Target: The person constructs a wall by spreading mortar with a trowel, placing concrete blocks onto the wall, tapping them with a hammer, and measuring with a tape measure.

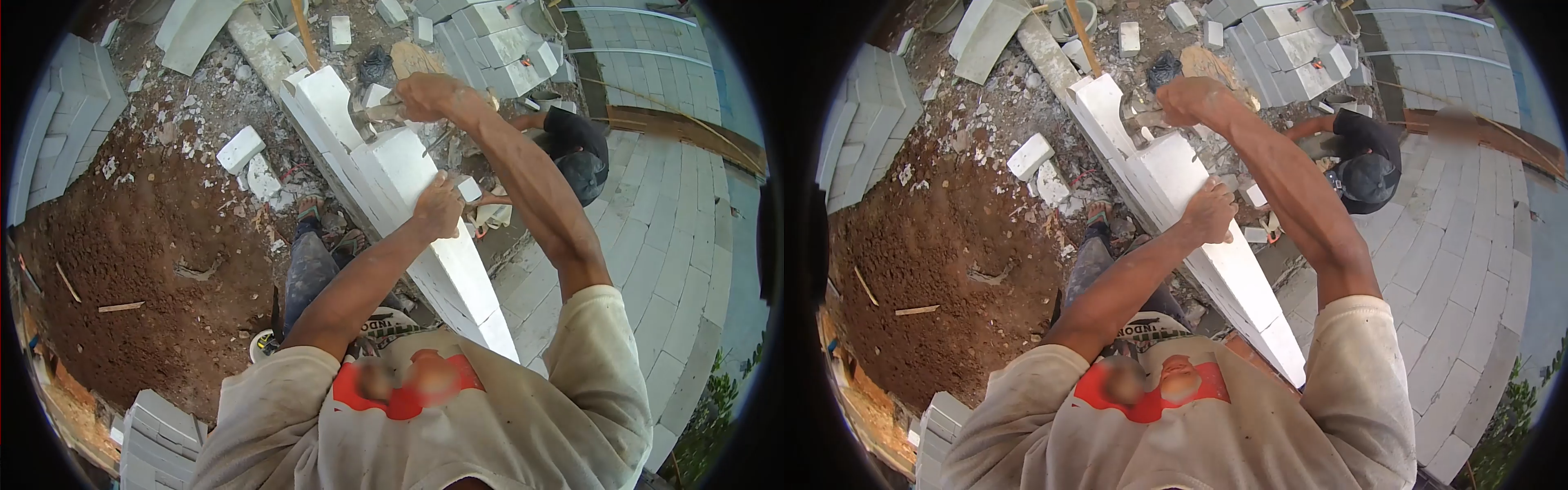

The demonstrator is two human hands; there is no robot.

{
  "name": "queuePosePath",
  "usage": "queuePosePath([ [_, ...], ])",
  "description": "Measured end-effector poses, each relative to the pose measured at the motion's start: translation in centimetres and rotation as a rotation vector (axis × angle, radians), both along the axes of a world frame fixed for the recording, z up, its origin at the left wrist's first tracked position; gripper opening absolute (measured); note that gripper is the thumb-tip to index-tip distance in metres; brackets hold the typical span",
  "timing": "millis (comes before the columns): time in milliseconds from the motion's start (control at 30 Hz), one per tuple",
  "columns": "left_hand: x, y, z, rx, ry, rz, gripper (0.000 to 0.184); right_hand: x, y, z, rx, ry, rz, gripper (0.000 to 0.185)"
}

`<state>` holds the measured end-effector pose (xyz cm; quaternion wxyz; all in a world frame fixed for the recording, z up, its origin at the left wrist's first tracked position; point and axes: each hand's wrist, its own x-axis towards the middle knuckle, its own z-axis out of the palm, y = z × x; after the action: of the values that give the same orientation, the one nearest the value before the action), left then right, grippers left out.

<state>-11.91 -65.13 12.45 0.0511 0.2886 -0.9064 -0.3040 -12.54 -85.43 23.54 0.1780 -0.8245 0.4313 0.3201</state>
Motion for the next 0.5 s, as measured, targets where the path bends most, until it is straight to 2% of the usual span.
queuePosePath([
  [67,0.2,0.1,-0.1,0.029,0.057,0.016,0.064,-2.2,2.2,2.4,-0.15,-0.095,-0.131,0.04],
  [100,-0.1,0.3,-0.9,0.017,0.079,0.012,0.071,-3.5,4.3,3.4,-0.153,-0.096,-0.163,0.04],
  [133,0.2,0.0,-0.7,0.014,0.076,-0.025,0.071,-4.9,7.0,4.6,-0.265,-0.208,-0.299,0.043],
  [167,0.5,-0.6,-0.5,0.052,0.061,-0.074,0.079,-6.2,9.8,5.7,-0.384,-0.315,-0.436,0.048],
  [200,0.8,-1.0,-0.1,0.091,0.044,-0.129,0.087,-7.6,12.9,6.4,-0.393,-0.308,-0.481,0.048],
  [267,1.6,-1.6,0.5,0.031,0.069,-0.206,0.1,-9.8,20.3,7.8,-0.683,-0.791,-0.642,0.038],
  [300,2.1,-2.1,1.3,-0.002,-0.017,-0.313,0.106,-10.3,24.1,8.6,-0.706,-0.783,-0.692,0.038],
  [367,2.3,-2.6,5.1,-0.006,-0.23,-0.468,0.124,-10.9,30.9,10.2,-0.546,-0.85,-1.067,0.033],
  [400,2.2,-2.0,4.8,-0.023,-0.244,-0.508,0.124,-12.2,34.8,8.5,-0.343,-0.768,-1.247,0.035],
  [433,2.3,-1.6,3.9,-0.19,-0.234,-0.511,0.126,-12.0,38.0,8.1,-0.381,-0.859,-1.277,0.038],
  [467,2.2,-1.4,2.8,-0.354,-0.215,-0.51,0.129,-12.0,41.4,6.8,-0.332,-0.901,-1.436,0.042],
  [500,2.2,-1.0,1.8,-0.462,-0.173,-0.504,0.122,-12.3,45.1,4.6,-0.331,-0.928,-1.519,0.045],
])
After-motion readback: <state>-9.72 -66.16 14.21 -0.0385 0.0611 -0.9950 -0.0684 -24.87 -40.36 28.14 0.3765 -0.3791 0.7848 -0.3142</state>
